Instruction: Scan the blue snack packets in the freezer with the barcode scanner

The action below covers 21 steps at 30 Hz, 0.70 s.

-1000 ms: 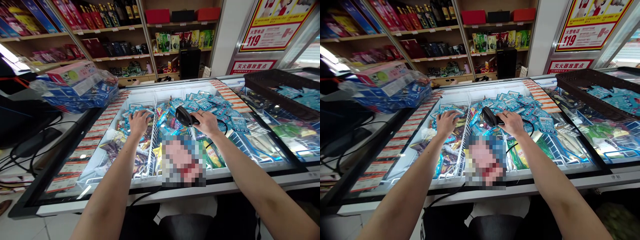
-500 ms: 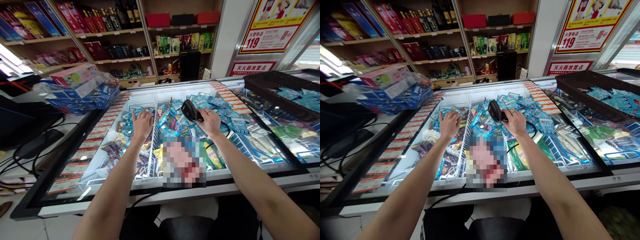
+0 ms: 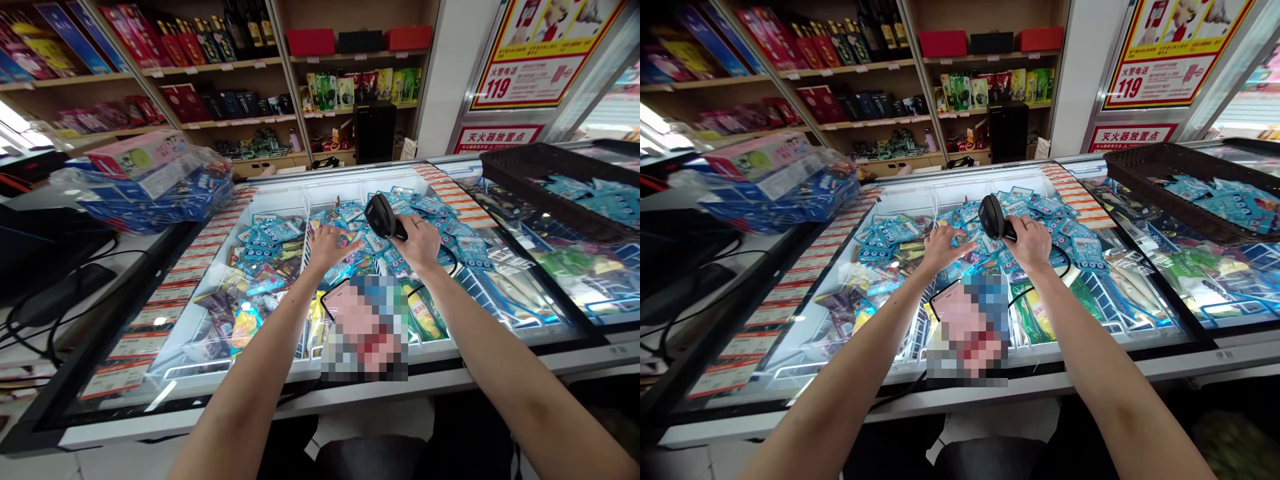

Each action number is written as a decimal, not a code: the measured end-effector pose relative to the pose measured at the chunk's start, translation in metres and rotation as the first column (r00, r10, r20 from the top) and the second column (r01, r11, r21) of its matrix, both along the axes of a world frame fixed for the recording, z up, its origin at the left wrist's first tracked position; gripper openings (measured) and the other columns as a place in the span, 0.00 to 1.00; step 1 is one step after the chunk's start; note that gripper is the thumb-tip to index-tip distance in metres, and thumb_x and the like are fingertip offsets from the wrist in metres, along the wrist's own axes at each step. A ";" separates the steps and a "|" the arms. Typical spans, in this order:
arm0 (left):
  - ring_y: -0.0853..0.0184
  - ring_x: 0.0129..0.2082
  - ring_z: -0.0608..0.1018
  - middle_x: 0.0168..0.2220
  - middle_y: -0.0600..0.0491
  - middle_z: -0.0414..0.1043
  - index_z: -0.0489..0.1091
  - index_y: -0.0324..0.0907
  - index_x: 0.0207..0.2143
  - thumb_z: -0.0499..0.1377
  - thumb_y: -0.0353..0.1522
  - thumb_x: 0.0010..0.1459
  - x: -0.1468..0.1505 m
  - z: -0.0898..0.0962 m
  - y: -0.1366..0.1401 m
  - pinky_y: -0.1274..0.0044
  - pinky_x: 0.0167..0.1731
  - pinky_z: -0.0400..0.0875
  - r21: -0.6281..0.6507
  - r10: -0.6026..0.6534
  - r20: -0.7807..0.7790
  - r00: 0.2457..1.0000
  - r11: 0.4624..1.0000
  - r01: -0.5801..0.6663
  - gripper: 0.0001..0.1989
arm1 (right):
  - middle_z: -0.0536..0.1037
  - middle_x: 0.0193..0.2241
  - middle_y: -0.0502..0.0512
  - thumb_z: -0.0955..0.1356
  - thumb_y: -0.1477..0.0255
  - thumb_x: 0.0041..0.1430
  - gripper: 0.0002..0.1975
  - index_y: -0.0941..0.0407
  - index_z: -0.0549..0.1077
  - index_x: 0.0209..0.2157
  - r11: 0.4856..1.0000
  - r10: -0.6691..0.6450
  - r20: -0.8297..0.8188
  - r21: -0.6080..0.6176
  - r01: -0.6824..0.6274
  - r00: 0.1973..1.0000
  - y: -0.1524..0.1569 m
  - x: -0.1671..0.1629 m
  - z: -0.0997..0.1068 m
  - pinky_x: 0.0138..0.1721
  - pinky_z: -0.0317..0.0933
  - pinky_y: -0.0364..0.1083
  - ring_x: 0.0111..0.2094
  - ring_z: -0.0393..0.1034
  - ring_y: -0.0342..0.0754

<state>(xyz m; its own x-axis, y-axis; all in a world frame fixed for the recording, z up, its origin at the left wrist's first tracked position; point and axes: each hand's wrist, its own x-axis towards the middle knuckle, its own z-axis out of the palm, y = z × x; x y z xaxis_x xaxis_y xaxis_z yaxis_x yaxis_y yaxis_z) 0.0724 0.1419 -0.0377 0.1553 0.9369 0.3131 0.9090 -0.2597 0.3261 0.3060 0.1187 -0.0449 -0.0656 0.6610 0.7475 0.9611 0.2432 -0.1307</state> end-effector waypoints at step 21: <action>0.53 0.50 0.68 0.45 0.45 0.70 0.71 0.43 0.40 0.60 0.50 0.47 -0.014 -0.012 0.016 0.61 0.53 0.57 0.078 0.021 0.116 0.993 0.996 -0.030 0.23 | 0.74 0.36 0.56 0.65 0.62 0.58 0.17 0.53 0.71 0.47 1.000 0.031 0.009 -0.002 -0.031 0.999 0.002 -0.002 -0.003 0.37 0.52 0.46 0.36 0.66 0.51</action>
